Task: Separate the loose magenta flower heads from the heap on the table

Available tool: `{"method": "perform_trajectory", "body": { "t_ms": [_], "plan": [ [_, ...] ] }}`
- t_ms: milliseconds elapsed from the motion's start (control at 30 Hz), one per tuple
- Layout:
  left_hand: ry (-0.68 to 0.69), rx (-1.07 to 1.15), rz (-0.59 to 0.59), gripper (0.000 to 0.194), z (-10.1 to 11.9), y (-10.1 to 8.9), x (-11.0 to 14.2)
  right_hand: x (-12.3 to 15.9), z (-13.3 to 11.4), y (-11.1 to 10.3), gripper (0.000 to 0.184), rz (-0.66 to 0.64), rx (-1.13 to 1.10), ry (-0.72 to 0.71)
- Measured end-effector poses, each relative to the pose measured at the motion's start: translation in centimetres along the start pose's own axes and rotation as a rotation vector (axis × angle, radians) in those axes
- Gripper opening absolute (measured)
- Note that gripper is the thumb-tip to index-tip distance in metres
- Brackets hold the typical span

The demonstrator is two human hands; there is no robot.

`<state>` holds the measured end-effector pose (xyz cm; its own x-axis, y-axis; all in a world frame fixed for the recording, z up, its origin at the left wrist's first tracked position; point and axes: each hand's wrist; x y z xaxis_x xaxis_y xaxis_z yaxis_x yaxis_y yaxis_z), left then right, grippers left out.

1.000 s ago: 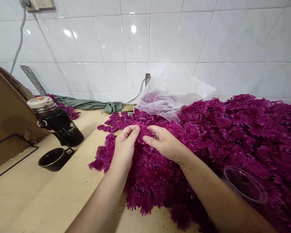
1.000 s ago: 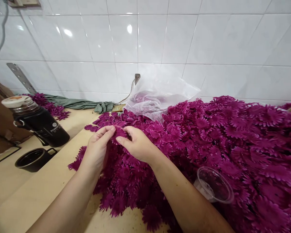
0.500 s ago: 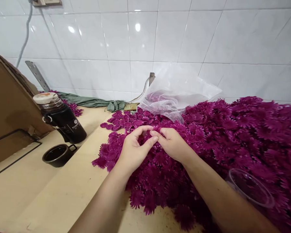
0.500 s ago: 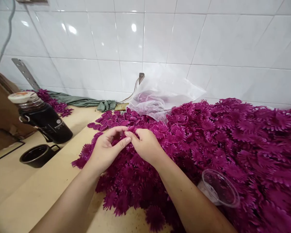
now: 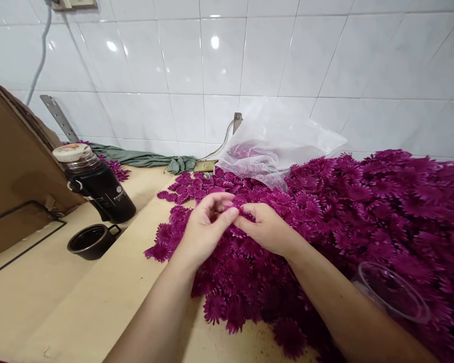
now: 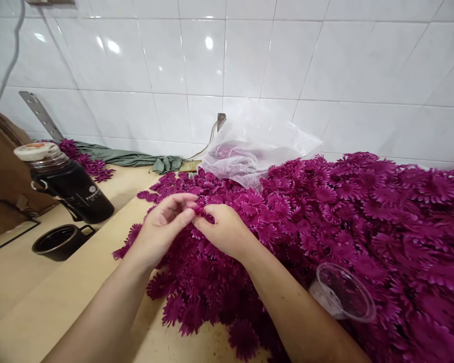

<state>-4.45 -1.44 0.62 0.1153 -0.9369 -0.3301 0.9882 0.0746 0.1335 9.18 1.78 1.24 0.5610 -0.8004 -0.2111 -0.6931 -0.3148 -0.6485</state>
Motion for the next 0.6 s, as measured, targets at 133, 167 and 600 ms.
{"method": "perform_trajectory", "body": {
  "t_ms": [133,167,600],
  "plan": [
    [-0.011,0.024,0.108,0.017,-0.3,0.1,-0.2,0.4,-0.9,0.0,0.032,-0.015,0.059,-0.052],
    [-0.027,0.100,0.197,0.022,-0.5,-0.5,-0.5,0.6,-1.3,0.0,0.032,-0.045,0.062,-0.075],
    [0.238,-0.327,0.473,0.014,-1.7,-3.6,-1.7,0.9,-1.9,-1.0,0.012,0.022,-0.062,-0.168]
  ]
}}
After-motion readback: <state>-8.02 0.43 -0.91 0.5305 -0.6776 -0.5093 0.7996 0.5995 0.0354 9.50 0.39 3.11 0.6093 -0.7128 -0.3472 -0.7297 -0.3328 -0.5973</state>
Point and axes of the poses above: each hand's wrist, its own x-axis away from the middle knuckle, its own y-axis out of the palm, z = x × y, and after that the axes turned 4 degrees about -z, right-handed
